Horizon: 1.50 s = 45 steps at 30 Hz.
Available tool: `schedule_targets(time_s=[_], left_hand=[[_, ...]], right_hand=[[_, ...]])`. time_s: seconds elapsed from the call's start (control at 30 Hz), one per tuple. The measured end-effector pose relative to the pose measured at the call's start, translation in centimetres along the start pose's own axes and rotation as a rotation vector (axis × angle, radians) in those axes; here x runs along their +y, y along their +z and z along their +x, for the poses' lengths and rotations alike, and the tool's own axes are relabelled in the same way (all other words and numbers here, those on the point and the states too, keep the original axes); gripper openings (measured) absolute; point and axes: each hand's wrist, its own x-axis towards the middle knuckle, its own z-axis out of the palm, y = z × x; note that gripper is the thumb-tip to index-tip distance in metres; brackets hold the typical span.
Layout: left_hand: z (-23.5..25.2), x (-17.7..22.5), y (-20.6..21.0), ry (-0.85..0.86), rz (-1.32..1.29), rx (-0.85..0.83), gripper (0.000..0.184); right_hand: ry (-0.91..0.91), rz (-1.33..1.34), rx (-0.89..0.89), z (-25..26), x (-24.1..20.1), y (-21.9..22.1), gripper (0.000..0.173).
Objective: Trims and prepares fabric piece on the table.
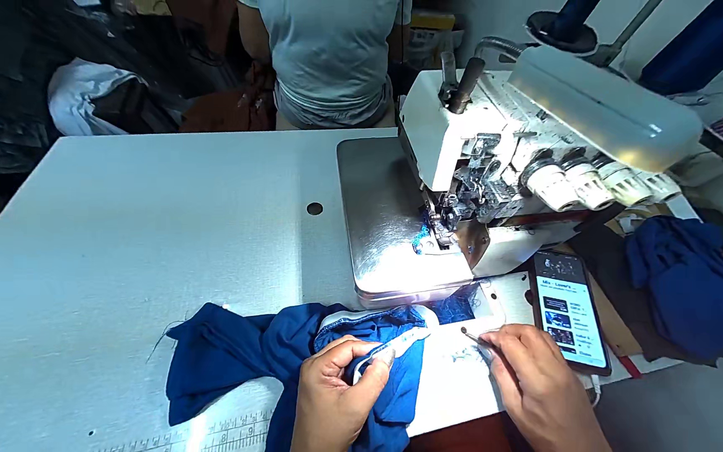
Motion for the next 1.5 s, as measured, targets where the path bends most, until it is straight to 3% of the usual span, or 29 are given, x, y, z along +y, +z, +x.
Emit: schedule_targets(time_s=[0.13, 0.27, 0.4, 0.53, 0.7, 0.83, 1.0, 1.07, 1.17, 1.23, 1.33, 1.4, 1.47, 1.5], left_hand=[[0.0, 0.0, -0.2, 0.009, 0.016, -0.017, 0.007], [0.0, -0.1, -0.3, 0.008, 0.012, -0.03, 0.007], [0.0, 0.0, -0.2, 0.001, 0.01, -0.022, 0.007], [-0.1, -0.1, -0.2, 0.003, -0.009, -0.019, 0.007], [0.1, -0.1, -0.3, 0.037, 0.002, -0.049, 0.006], [0.1, -0.2, -0.5, 0.067, 0.015, -0.068, 0.008], [0.1, -0.2, -0.4, 0.047, 0.033, -0.068, 0.007], [0.1, -0.1, -0.4, 0.032, 0.037, -0.062, 0.007], [0.0, -0.1, -0.4, 0.03, 0.04, -0.047, 0.007], [0.0, 0.0, -0.3, 0.026, 0.04, -0.046, 0.008], [0.0, -0.1, -0.3, 0.024, 0.041, -0.047, 0.008], [0.0, -0.1, -0.3, 0.041, 0.05, -0.048, 0.008], [0.0, 0.4, -0.3, 0.047, 0.056, -0.043, 0.008], [0.0, 0.8, -0.1, 0.039, 0.057, -0.027, 0.008]], right_hand=[[0.005, -0.059, -0.074, 0.1, 0.0, -0.8, 0.032], [-0.011, 0.064, -0.177, 1.9, -0.2, -3.3, 0.038], [0.018, 0.111, -0.025, 4.1, -1.0, -4.8, 0.027], [0.007, 0.502, -0.153, 4.2, -4.2, -4.0, 0.027], [0.095, 0.574, -0.284, 3.7, -6.2, -0.1, 0.03], [0.097, 0.725, -0.311, 4.3, -6.2, 0.5, 0.024], [0.202, 1.204, -0.504, 5.2, -4.3, -1.5, 0.015], [0.19, 0.97, -0.436, 5.1, -2.6, -2.8, 0.014], [0.103, 0.096, -0.288, 4.4, -0.5, -5.2, 0.029], [0.126, 0.014, -0.241, 4.2, 0.2, -7.0, 0.032], [0.12, -0.06, 0.079, 4.7, 0.3, -8.4, 0.03], [0.138, -0.127, 0.088, 4.9, 0.7, -9.0, 0.027], [0.174, -0.117, 0.006, 5.2, 1.0, -9.6, 0.055], [0.187, -0.088, 0.012, 5.3, 0.8, -9.9, 0.051]])
